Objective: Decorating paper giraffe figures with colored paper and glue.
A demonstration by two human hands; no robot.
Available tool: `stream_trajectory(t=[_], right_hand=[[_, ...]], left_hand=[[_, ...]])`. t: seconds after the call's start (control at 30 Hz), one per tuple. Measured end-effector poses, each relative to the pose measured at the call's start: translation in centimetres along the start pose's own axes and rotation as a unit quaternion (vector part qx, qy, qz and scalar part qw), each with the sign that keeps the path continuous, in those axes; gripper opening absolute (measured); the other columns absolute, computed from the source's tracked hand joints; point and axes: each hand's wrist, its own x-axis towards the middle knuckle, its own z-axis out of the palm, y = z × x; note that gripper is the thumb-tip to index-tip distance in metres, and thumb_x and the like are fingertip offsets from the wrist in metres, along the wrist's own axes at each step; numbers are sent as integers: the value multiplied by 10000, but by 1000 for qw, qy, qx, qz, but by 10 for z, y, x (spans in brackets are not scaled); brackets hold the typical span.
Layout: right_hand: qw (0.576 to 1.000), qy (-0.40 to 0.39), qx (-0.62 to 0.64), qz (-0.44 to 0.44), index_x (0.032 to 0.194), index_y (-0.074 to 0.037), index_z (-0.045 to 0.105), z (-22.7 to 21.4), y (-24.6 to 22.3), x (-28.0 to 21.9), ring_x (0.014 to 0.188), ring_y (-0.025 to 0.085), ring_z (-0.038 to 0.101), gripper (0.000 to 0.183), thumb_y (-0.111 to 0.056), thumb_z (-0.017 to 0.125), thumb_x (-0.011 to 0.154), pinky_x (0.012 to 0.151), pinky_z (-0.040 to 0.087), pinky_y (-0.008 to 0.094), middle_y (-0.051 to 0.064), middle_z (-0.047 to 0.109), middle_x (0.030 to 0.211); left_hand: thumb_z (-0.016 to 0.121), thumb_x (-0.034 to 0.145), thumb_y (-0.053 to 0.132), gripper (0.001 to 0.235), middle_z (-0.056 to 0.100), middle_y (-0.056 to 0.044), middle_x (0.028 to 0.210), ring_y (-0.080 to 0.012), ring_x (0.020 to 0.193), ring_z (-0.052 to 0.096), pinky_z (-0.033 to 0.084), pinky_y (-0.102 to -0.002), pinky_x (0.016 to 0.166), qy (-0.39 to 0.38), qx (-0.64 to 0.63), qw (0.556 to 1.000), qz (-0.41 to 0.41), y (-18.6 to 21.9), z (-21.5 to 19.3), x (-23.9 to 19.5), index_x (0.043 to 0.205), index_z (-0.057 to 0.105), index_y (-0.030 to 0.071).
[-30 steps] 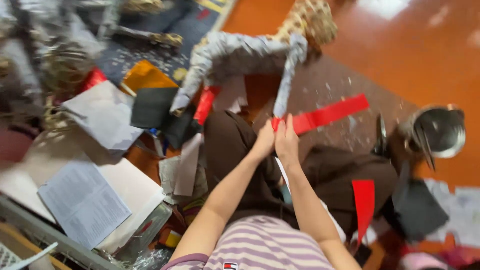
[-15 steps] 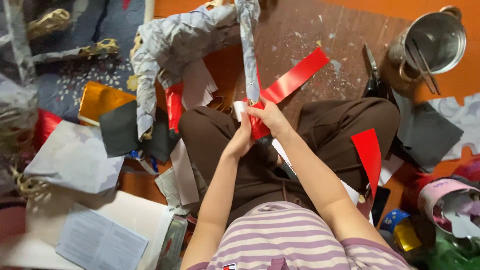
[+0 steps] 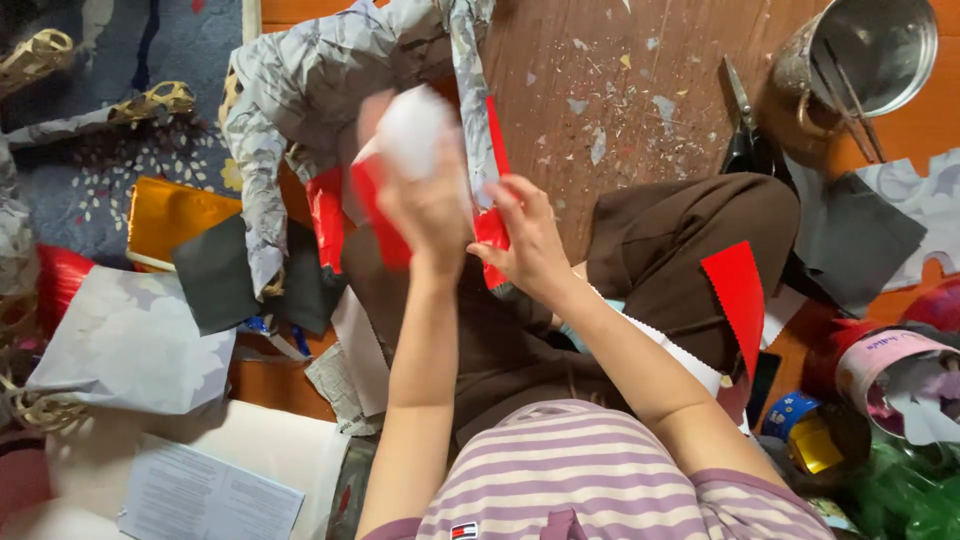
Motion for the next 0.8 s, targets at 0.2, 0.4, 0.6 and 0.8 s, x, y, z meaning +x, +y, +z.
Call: stream_trajectory(t=[0.2, 0.4, 0.6, 0.8], right_hand=[[873, 127, 402, 244, 1264, -16, 657, -8, 89, -21, 953, 176, 632, 260, -211, 595, 1104, 784, 524, 355, 119, 657, 1148], [868, 124, 368, 309, 1081, -18, 730, -17, 60, -7, 821, 145, 708, 187, -167, 636, 1018, 724, 584, 308, 44, 755, 976], [923, 138, 295, 206, 1105, -20, 745, -74, 76, 5, 942, 128, 716, 159, -133, 719, 996, 869, 582, 285, 50, 759, 1071], [931, 202, 95, 288, 986, 9, 739, -171, 92, -8, 685, 139, 619, 318, -252, 631, 1131, 609, 488, 287, 80, 692, 834]], left_hand=[[713, 871, -4, 756, 665, -107, 1329, -194, 1046, 689, 559, -309, 831, -301, -124, 924, -202, 53, 32, -21, 1546, 380, 58], [639, 1066, 30, 609, 551, -150, 1451, -230, 1315, 575, 516, -335, 1079, -154, -179, 935, -263, -93, 5, -102, 1585, 320, 13], [692, 955, 120, 563, 659, -149, 1027, -194, 625, 659, 588, -359, 537, -202, -269, 822, -459, -51, 3, -86, 1420, 380, 62], [717, 917, 110, 612, 662, -132, 1033, -164, 589, 650, 577, -338, 494, -203, -220, 841, -451, -39, 6, -82, 1420, 370, 84]])
